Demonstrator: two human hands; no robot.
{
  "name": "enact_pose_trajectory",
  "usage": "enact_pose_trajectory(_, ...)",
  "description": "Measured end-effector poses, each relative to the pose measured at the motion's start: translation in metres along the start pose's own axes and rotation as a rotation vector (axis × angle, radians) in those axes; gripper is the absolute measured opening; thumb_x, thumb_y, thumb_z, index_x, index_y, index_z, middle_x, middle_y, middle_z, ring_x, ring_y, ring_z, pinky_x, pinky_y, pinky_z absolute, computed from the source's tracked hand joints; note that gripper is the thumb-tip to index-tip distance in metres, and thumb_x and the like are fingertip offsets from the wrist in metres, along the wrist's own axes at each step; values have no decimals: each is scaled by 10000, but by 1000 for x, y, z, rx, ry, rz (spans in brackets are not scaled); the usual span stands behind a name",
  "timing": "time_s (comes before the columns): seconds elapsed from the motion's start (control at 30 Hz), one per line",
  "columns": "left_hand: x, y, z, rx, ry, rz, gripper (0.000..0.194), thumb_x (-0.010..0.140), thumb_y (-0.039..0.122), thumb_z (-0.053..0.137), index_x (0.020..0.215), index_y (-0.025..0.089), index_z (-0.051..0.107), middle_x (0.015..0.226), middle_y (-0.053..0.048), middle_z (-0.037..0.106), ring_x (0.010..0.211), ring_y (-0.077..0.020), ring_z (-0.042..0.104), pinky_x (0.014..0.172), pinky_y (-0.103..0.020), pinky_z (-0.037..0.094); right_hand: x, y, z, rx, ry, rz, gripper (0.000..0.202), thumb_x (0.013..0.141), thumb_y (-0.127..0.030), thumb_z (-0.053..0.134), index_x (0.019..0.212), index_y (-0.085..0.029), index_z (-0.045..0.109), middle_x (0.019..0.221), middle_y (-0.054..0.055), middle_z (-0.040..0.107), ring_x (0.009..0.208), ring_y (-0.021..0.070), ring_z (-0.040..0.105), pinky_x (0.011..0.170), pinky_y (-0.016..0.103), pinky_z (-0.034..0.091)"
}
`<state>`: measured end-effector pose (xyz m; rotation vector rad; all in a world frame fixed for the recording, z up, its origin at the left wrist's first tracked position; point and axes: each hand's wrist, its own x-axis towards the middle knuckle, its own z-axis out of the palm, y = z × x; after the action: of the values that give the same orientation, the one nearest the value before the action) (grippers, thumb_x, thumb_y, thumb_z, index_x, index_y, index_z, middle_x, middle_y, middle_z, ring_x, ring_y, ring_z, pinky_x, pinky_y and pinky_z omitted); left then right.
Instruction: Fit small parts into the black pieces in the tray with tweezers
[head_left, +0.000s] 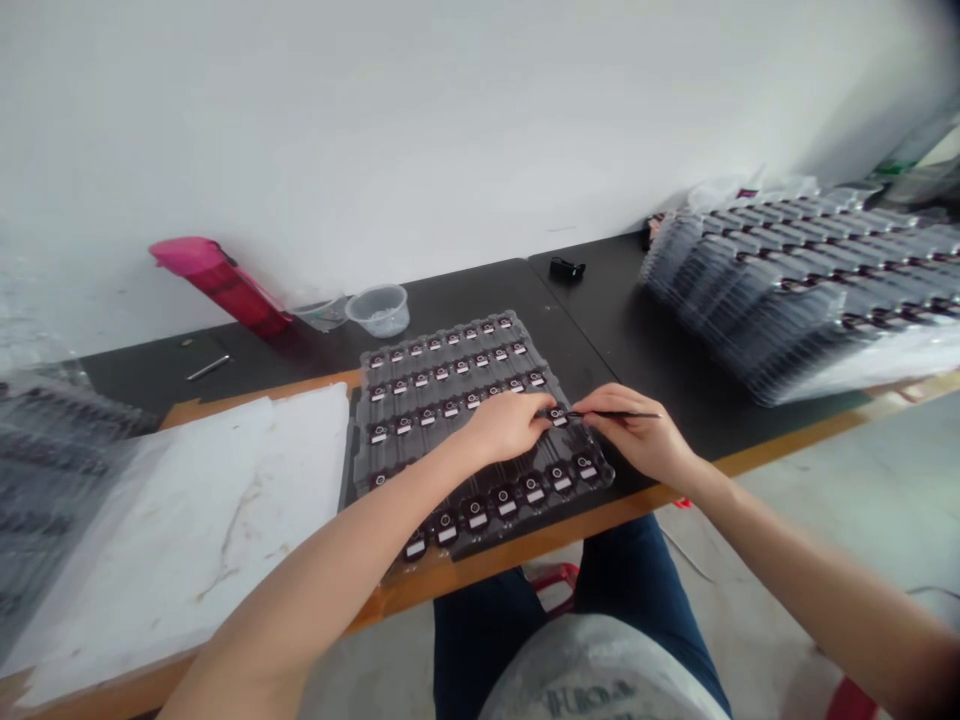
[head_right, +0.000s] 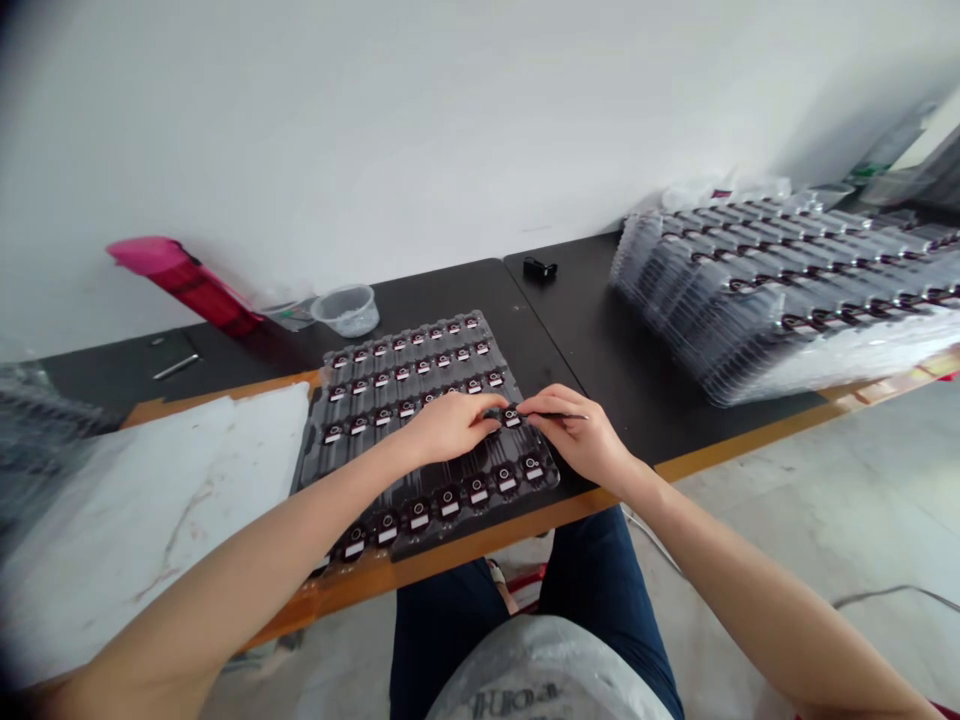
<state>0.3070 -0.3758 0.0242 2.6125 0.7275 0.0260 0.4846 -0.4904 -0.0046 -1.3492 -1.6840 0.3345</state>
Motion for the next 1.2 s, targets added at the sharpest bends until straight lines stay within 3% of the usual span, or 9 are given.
enact_pose_trajectory(0.8,8,5,9,129,-49,35,371,883,360,359,1176,319,584,1047,-61,685,933,-265,632,767,-346,463,2,0,0,-8,-6,-17,167,881,-211,536,982,-208,669,956,61,621,851,180,603,759,309,506)
enact_pose_trajectory(0.97,7,5,9,105,-39,48,358,882,364,364,1134,289,608,1008,-66,688,900,-252,627,756,-326,447,2,-3,-9,-22,66,-10,152,860,-197,575,977,-211,670,942,59,627,872,192,598,781,331,502)
enact_pose_trajectory(1.1,6,1,6,-143,84,24,297,860,363,424,1014,253,653,865,-44,680,762,-203,601,668,-281,417,1,-10,-15,96,169,60,128,854,-229,597,959,-203,663,951,69,621,872,206,608,775,353,526)
enact_pose_trajectory(1.2,2,-2,1,-673,93,-137,351,861,450,415,921,185,636,572,3,540,476,-108,439,477,-224,316,-1,-21,-14,233,194,85,124,859,-239,596,966,-202,648,963,76,617,876,213,615,770,364,540)
